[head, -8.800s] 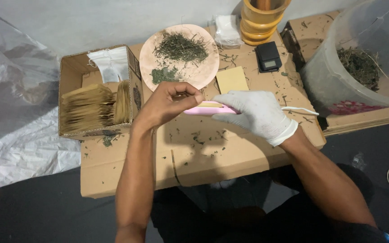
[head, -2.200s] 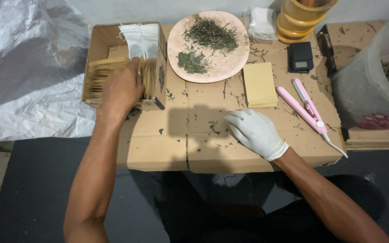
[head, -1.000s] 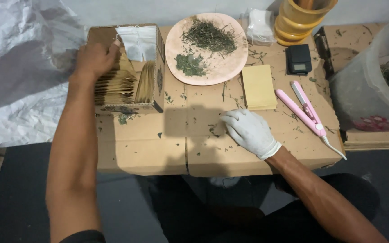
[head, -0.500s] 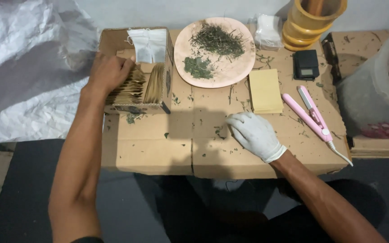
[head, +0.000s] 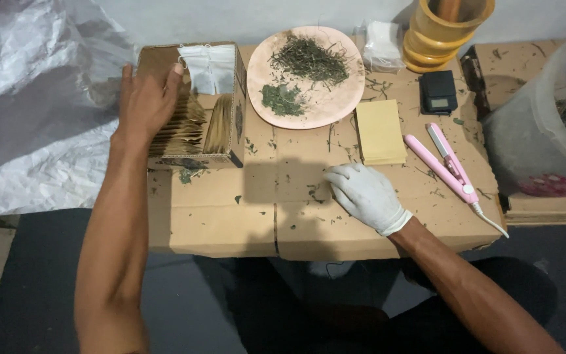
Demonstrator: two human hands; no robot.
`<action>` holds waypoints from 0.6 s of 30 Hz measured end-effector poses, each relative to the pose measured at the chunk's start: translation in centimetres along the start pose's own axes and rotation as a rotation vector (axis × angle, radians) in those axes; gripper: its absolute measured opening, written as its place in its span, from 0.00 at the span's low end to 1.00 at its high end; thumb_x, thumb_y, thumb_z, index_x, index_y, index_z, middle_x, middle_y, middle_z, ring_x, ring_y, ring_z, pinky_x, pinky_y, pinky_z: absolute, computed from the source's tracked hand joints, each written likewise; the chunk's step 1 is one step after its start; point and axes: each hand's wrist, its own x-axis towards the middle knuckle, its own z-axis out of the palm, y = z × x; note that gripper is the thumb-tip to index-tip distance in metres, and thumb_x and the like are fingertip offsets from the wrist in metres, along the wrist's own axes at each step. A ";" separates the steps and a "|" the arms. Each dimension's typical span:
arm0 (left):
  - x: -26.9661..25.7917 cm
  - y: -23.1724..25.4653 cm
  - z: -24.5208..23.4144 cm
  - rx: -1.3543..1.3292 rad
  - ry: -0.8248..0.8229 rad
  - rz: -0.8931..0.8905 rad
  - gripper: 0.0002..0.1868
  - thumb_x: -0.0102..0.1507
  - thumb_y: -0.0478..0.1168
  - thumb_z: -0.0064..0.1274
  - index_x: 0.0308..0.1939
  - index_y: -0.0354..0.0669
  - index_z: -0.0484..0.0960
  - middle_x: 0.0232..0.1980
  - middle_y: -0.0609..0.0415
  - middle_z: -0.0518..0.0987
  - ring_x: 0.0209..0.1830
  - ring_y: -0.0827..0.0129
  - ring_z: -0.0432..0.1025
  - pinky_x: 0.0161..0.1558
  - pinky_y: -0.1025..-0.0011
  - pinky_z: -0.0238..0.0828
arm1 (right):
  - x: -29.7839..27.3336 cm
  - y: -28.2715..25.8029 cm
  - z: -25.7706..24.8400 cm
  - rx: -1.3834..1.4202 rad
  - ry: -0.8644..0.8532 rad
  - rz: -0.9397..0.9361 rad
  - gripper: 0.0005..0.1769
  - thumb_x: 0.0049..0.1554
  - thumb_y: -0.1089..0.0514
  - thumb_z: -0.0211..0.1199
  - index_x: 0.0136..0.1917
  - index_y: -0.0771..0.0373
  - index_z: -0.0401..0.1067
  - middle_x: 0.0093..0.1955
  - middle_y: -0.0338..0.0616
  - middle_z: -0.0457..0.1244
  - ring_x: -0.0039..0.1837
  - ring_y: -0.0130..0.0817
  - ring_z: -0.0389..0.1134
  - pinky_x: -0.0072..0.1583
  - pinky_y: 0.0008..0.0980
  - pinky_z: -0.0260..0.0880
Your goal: The person is using a handheld heat sealer to close the tops of small paper tea bags.
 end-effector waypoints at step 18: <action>-11.2 23.0 3.8 -0.456 0.115 0.481 0.13 0.71 0.35 0.61 0.59 0.50 0.81 0.53 0.57 0.79 0.56 0.60 0.81 0.60 0.56 0.80 | -0.1 0.1 0.2 -0.030 -0.080 0.080 0.16 0.71 0.45 0.57 0.67 0.47 0.77 0.69 0.31 0.69 0.73 0.36 0.70 0.60 0.41 0.75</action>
